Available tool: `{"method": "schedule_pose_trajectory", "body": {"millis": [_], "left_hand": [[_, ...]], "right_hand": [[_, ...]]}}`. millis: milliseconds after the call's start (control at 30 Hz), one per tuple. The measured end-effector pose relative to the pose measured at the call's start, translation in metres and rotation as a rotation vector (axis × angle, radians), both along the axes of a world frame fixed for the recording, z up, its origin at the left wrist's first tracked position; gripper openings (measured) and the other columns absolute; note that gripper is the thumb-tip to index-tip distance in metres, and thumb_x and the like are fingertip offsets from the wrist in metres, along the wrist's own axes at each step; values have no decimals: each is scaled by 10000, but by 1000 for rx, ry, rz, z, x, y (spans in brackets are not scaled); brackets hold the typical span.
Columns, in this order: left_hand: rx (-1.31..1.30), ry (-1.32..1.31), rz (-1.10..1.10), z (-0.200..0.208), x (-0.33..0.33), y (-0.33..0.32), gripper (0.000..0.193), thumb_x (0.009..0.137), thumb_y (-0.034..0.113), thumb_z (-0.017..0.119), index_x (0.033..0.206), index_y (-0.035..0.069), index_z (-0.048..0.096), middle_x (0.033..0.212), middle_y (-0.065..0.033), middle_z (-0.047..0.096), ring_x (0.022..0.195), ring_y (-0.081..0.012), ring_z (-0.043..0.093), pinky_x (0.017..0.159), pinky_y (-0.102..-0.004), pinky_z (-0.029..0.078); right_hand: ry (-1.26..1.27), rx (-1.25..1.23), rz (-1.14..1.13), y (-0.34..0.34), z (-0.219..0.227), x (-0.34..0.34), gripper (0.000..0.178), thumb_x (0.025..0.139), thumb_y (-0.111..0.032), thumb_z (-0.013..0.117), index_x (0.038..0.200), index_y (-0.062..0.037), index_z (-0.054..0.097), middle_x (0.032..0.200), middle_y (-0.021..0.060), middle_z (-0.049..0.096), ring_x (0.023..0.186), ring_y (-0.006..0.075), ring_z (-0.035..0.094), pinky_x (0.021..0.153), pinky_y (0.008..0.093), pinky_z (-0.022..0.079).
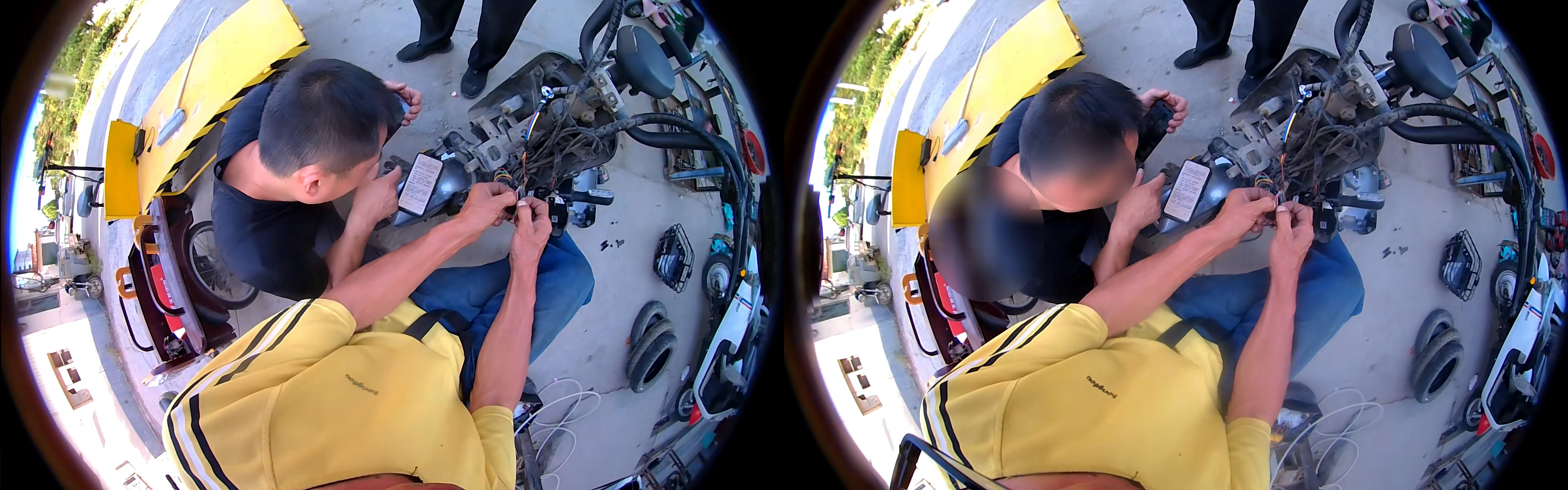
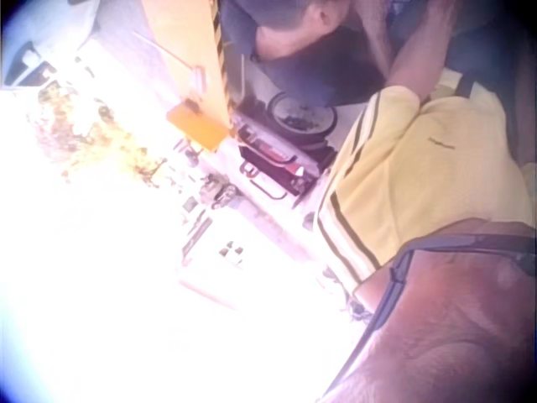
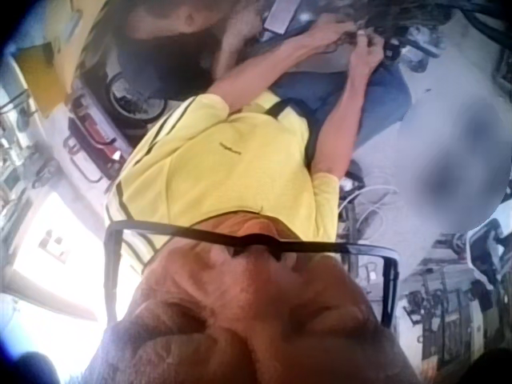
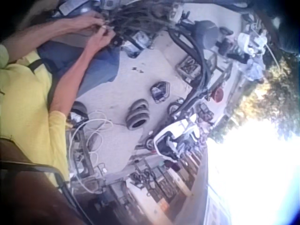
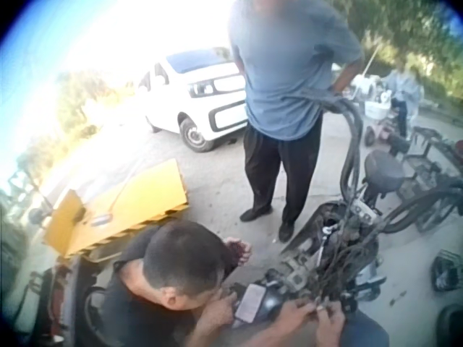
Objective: The person sits on the ground and works on a scooter's exposed wiring harness, stripping and twisting wires by hand. Another person stands nearby and occasionally points at the wiring while the camera wearer continues to manipulate the wires.
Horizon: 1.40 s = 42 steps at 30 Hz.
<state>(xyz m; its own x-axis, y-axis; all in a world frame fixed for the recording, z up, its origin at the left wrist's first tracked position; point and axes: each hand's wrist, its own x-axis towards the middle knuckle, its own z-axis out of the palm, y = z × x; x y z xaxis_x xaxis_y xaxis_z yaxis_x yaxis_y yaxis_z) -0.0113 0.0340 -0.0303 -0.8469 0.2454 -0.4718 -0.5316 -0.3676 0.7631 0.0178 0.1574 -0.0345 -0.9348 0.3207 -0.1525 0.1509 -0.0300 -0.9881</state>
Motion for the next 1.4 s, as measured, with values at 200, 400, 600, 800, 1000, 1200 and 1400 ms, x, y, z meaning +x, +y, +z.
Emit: {"method": "schedule_pose_trajectory", "body": {"millis": [200,400,600,800,1000,1200,1400], "left_hand": [[46,-15,21,-4,0,1,128,900,143,672,927,25,630,689,-3,575,514,-56,453,449,-228,340],[20,1,55,-6,2,4,147,866,164,693,879,21,661,673,-2,573,514,-57,465,443,-234,339],[74,-28,41,-7,2,2,128,901,127,668,952,13,638,738,-20,613,544,-56,495,459,-226,359],[49,-18,63,-6,4,5,120,900,122,666,946,15,637,749,-23,617,557,-63,508,467,-220,369],[47,-13,100,-8,5,7,116,898,120,664,936,16,631,735,-20,611,542,-66,498,461,-224,367],[60,-21,99,-4,7,5,123,897,128,673,922,18,625,705,-7,578,529,-68,481,462,-226,365],[98,-12,68,-10,5,5,94,916,112,657,915,24,625,681,10,552,520,-64,458,466,-224,365]], "right_hand": [[7,-21,1,2,-5,1,109,936,-100,634,961,5,623,871,8,579,736,67,528,679,243,464],[-10,-58,12,3,-5,1,104,944,-103,628,965,-1,622,890,7,580,766,68,541,694,241,471],[-4,-49,0,1,-4,0,103,950,-104,622,956,-1,617,899,15,586,777,69,542,709,242,473],[18,-28,12,6,-9,1,107,947,-101,627,963,4,619,890,13,594,765,75,538,681,250,457],[-27,31,3,5,-1,1,109,946,-99,631,961,8,625,886,21,603,766,81,558,687,252,480],[15,-1,3,3,-3,2,107,945,-93,636,961,13,630,894,29,606,769,84,568,695,255,498],[25,-55,-4,2,-3,2,123,939,-91,642,939,32,634,940,25,560,753,85,563,692,248,501]]}}
